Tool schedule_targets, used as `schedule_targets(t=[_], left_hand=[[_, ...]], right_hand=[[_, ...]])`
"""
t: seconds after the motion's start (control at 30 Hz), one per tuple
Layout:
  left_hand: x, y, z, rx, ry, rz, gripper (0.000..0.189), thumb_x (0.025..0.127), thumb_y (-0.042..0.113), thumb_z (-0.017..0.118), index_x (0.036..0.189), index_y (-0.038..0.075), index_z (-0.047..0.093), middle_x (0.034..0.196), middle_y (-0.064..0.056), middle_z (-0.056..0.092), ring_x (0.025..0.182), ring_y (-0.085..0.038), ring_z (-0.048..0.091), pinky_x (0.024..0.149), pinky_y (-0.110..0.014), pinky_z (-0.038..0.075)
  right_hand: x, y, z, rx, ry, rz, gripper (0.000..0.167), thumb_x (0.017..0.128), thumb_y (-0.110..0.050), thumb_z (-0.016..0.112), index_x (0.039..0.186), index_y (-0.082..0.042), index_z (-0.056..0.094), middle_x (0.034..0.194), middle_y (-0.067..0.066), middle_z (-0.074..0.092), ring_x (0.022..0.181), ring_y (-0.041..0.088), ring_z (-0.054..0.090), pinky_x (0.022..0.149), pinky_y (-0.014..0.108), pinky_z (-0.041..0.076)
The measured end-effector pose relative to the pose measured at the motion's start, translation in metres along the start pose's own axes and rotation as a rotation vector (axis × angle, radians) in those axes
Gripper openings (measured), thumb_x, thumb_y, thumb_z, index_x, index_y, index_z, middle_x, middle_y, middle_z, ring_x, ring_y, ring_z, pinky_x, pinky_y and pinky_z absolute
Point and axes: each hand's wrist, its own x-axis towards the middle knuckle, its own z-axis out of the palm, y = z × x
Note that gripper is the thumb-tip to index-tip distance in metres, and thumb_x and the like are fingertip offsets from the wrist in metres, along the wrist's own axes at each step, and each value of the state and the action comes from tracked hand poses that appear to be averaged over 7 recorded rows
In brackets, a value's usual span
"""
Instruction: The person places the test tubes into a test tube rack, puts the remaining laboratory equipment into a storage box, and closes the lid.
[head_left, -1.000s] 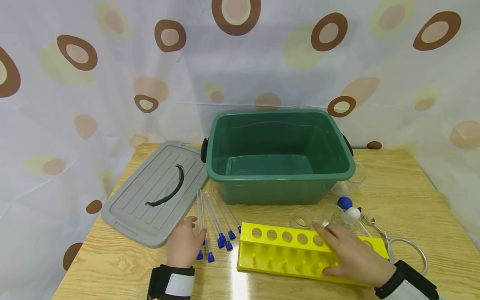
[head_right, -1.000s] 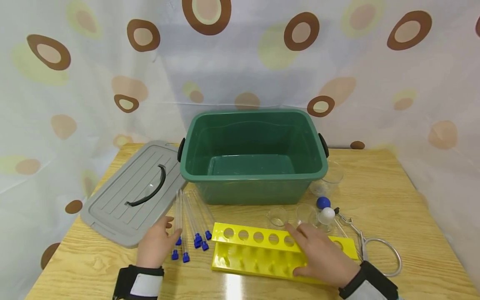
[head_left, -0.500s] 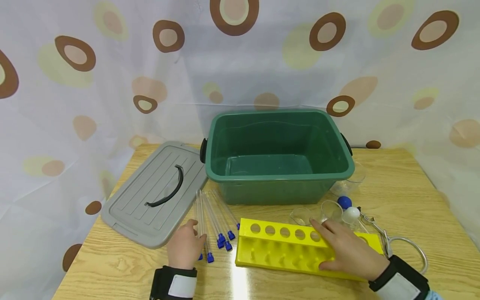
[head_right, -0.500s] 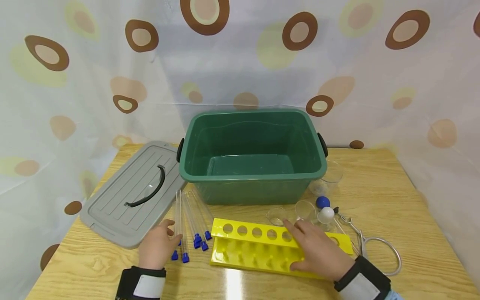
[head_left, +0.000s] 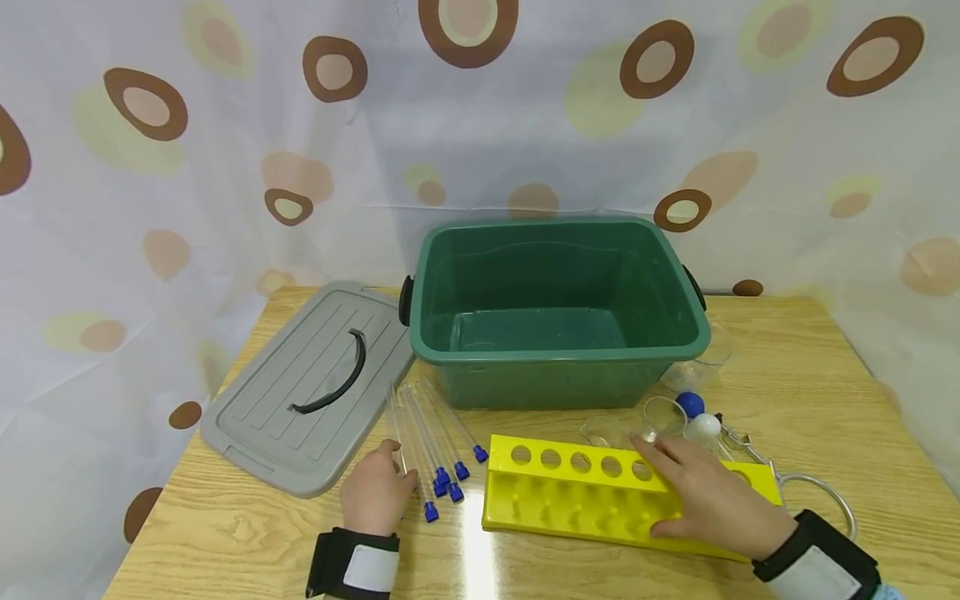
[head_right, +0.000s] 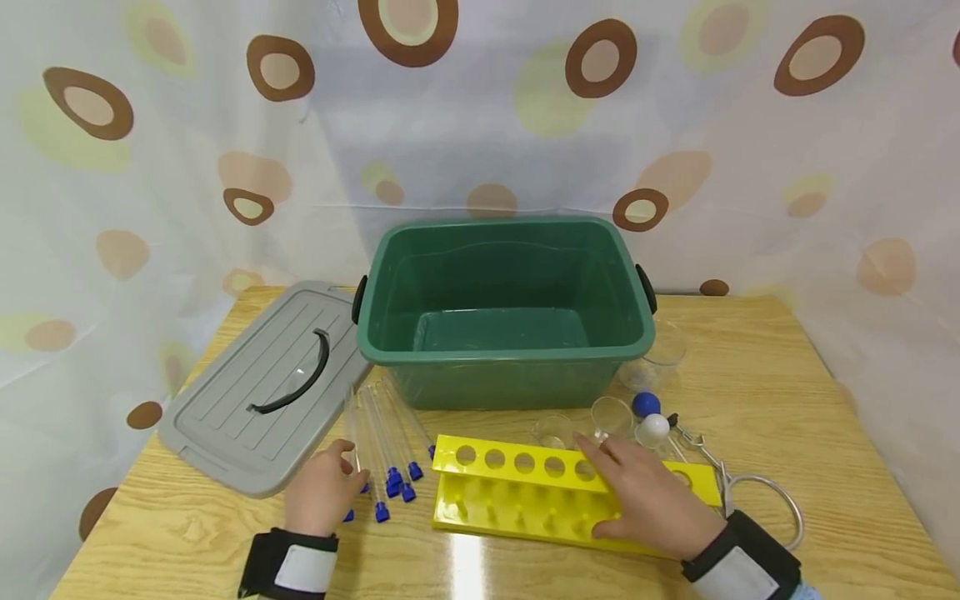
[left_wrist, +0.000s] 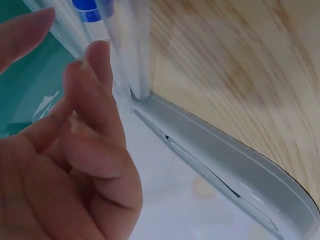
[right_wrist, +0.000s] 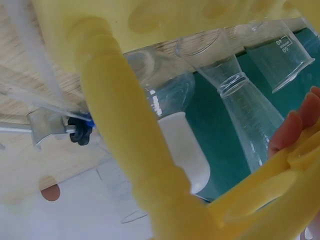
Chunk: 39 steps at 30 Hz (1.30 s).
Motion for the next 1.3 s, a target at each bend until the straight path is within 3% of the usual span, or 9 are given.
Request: schedule_targets(t=[0.23, 0.43, 0.67, 0.87, 1.0, 1.13, 1.3], left_hand=[[-0.001, 0.001, 0.002, 0.019, 0.040, 0.014, 0.043, 0.072, 0.013, 0.073, 0.111, -0.002, 0.062, 0.059, -0.001, 0.056, 0.047, -0.012, 0.047, 0.038, -0.026, 0.032], [0.000, 0.002, 0.005, 0.034, 0.041, 0.011, 0.047, 0.072, 0.014, 0.074, 0.114, -0.002, 0.060, 0.055, -0.001, 0.053, 0.045, -0.012, 0.046, 0.037, -0.027, 0.032], [0.001, 0.002, 0.009, 0.061, 0.068, 0.022, 0.048, 0.071, 0.016, 0.075, 0.113, -0.001, 0.058, 0.061, -0.010, 0.062, 0.047, -0.019, 0.054, 0.037, -0.031, 0.035], [-0.003, 0.007, 0.013, 0.101, 0.077, 0.022, 0.055, 0.072, 0.018, 0.075, 0.118, -0.003, 0.052, 0.051, -0.007, 0.054, 0.041, -0.019, 0.048, 0.035, -0.032, 0.031], [-0.005, 0.009, 0.012, 0.057, 0.099, 0.001, 0.063, 0.072, 0.013, 0.073, 0.125, -0.006, 0.045, 0.053, -0.010, 0.054, 0.041, -0.021, 0.048, 0.035, -0.033, 0.032], [-0.005, 0.009, 0.005, -0.050, 0.147, -0.009, 0.064, 0.072, 0.005, 0.068, 0.128, -0.009, 0.041, 0.060, -0.016, 0.057, 0.044, -0.023, 0.050, 0.036, -0.035, 0.033], [-0.006, 0.010, -0.008, -0.179, 0.186, 0.011, 0.059, 0.077, 0.000, 0.063, 0.130, -0.009, 0.041, 0.065, -0.011, 0.057, 0.045, -0.015, 0.045, 0.040, -0.027, 0.032]], right_hand=[[-0.004, 0.002, 0.006, 0.026, -0.059, 0.004, 0.099, 0.060, -0.048, 0.082, 0.141, -0.007, 0.040, 0.109, 0.001, 0.054, 0.095, 0.016, 0.050, 0.077, 0.038, 0.049], [-0.001, -0.001, 0.009, 0.014, -0.041, -0.016, 0.098, 0.060, -0.048, 0.082, 0.139, -0.006, 0.042, 0.102, -0.003, 0.053, 0.090, 0.012, 0.048, 0.074, 0.035, 0.046], [0.003, -0.006, 0.009, -0.009, -0.029, -0.025, 0.098, 0.059, -0.047, 0.083, 0.138, -0.005, 0.043, 0.099, -0.004, 0.052, 0.087, 0.009, 0.045, 0.073, 0.034, 0.044], [0.003, -0.008, 0.011, -0.014, -0.024, -0.023, 0.100, 0.058, -0.047, 0.083, 0.139, -0.005, 0.042, 0.102, -0.002, 0.054, 0.088, 0.010, 0.047, 0.074, 0.035, 0.045], [0.004, -0.010, 0.013, -0.010, -0.021, -0.017, 0.101, 0.059, -0.046, 0.084, 0.140, -0.006, 0.039, 0.106, 0.001, 0.055, 0.091, 0.013, 0.049, 0.078, 0.039, 0.046], [0.006, -0.011, 0.014, -0.002, -0.019, -0.013, 0.102, 0.059, -0.045, 0.084, 0.141, -0.006, 0.037, 0.108, 0.004, 0.055, 0.095, 0.017, 0.052, 0.081, 0.042, 0.046], [0.003, -0.011, 0.012, -0.003, -0.018, -0.005, 0.105, 0.059, -0.049, 0.083, 0.142, -0.006, 0.036, 0.113, 0.007, 0.056, 0.103, 0.024, 0.055, 0.085, 0.047, 0.047]])
